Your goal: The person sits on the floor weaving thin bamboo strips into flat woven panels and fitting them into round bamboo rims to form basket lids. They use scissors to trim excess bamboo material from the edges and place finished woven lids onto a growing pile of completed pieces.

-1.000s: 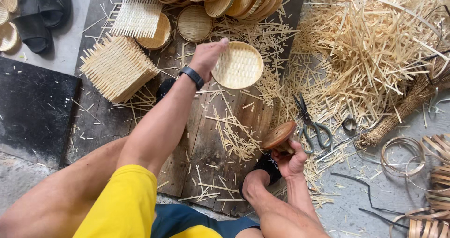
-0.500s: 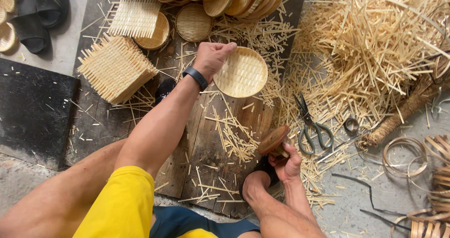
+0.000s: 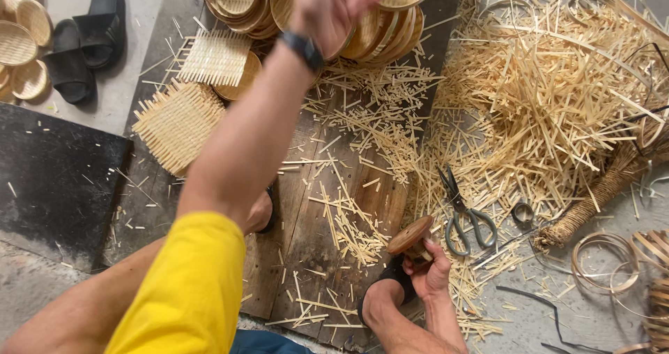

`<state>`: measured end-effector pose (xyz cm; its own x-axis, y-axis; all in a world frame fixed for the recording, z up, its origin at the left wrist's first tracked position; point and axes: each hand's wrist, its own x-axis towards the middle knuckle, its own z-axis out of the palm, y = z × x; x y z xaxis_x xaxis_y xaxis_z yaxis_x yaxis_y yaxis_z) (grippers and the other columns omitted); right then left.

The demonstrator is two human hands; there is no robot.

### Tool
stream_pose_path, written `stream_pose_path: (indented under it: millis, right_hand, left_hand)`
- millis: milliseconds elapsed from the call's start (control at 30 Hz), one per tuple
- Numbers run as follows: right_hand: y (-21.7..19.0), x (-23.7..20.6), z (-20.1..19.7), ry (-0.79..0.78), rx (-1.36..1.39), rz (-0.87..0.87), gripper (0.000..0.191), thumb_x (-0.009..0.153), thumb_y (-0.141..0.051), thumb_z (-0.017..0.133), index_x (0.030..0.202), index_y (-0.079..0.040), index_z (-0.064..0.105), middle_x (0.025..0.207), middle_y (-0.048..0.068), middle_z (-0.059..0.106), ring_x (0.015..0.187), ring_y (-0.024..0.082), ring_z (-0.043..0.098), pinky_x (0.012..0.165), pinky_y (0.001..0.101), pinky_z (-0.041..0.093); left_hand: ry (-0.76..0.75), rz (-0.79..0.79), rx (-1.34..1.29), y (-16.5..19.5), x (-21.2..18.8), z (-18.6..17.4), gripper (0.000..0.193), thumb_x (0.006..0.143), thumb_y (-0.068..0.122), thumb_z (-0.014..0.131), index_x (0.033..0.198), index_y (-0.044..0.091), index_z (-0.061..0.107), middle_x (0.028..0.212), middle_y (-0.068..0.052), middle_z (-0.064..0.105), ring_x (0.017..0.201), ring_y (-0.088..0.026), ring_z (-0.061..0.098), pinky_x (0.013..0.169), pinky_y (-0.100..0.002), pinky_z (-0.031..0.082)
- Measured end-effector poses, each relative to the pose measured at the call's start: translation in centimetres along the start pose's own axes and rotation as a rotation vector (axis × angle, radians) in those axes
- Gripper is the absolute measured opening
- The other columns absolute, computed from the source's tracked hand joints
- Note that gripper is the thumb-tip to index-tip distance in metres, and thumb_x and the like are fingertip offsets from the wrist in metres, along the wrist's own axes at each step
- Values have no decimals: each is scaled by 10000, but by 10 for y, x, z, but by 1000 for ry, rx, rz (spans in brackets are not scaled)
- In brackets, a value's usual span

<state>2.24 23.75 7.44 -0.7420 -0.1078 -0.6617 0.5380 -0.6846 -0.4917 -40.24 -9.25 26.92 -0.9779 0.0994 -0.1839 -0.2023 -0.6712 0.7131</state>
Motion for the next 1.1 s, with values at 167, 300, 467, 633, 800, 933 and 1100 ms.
stream_pose_path:
  millis: [167,300,467,633,800,933,1100]
  right_hand:
    - [-7,-2,40,-199,2,-25,416,932,-301,630,1295,-114,551,987,59,633,788,184,600,574,312,467]
    - [-26,-13,93,-280,-116,-7,568,883,-351,606,1388,-128,470,1168,57,637,1011,183,657,768,372,580]
    - [-33,-1,124,-344,-180,77,662,890,-536,495,1335,-46,511,1181,127,700,1001,237,739,734,441,656]
    - [11,38,103,-98,-585,-15,381,1000,-242,641,1249,39,578,985,151,702,774,225,704,601,344,618]
    - [37,55,61,4,-561,-3,319,1009,-246,609,1191,15,584,893,144,716,710,213,714,559,305,584]
    - [45,51,29,90,-515,14,310,1021,-255,619,1179,11,610,889,134,710,706,199,699,564,297,572]
    - [54,49,12,84,-508,16,300,1013,-252,631,1164,7,636,880,124,707,702,187,693,579,301,579]
  left_hand:
    - [30,-694,1040,-141,-161,-14,712,975,671,409,950,22,700,843,-130,739,677,-223,730,623,-383,621]
    - [145,-1030,645,-223,-266,-56,595,982,570,502,1106,21,694,912,-137,751,821,-237,737,735,-395,620]
    - [381,-320,518,-250,-272,-105,385,807,135,815,1146,14,677,965,-71,749,845,-163,705,792,-346,614]
    - [185,-150,1272,-180,-247,-153,426,790,145,822,1185,46,697,1044,-128,713,946,-268,688,848,-393,562]
    - [392,313,2009,-13,-229,-245,491,804,-178,507,1256,-4,588,1143,-218,617,1097,-367,581,994,-454,498]
    - [809,-497,1776,62,-250,-281,377,1224,233,348,1296,-5,631,1208,-205,663,1129,-327,635,1069,-468,480]
    - [598,-480,1698,102,-270,-286,427,864,166,759,1281,155,667,1292,-134,658,1109,-225,651,1006,-383,501]
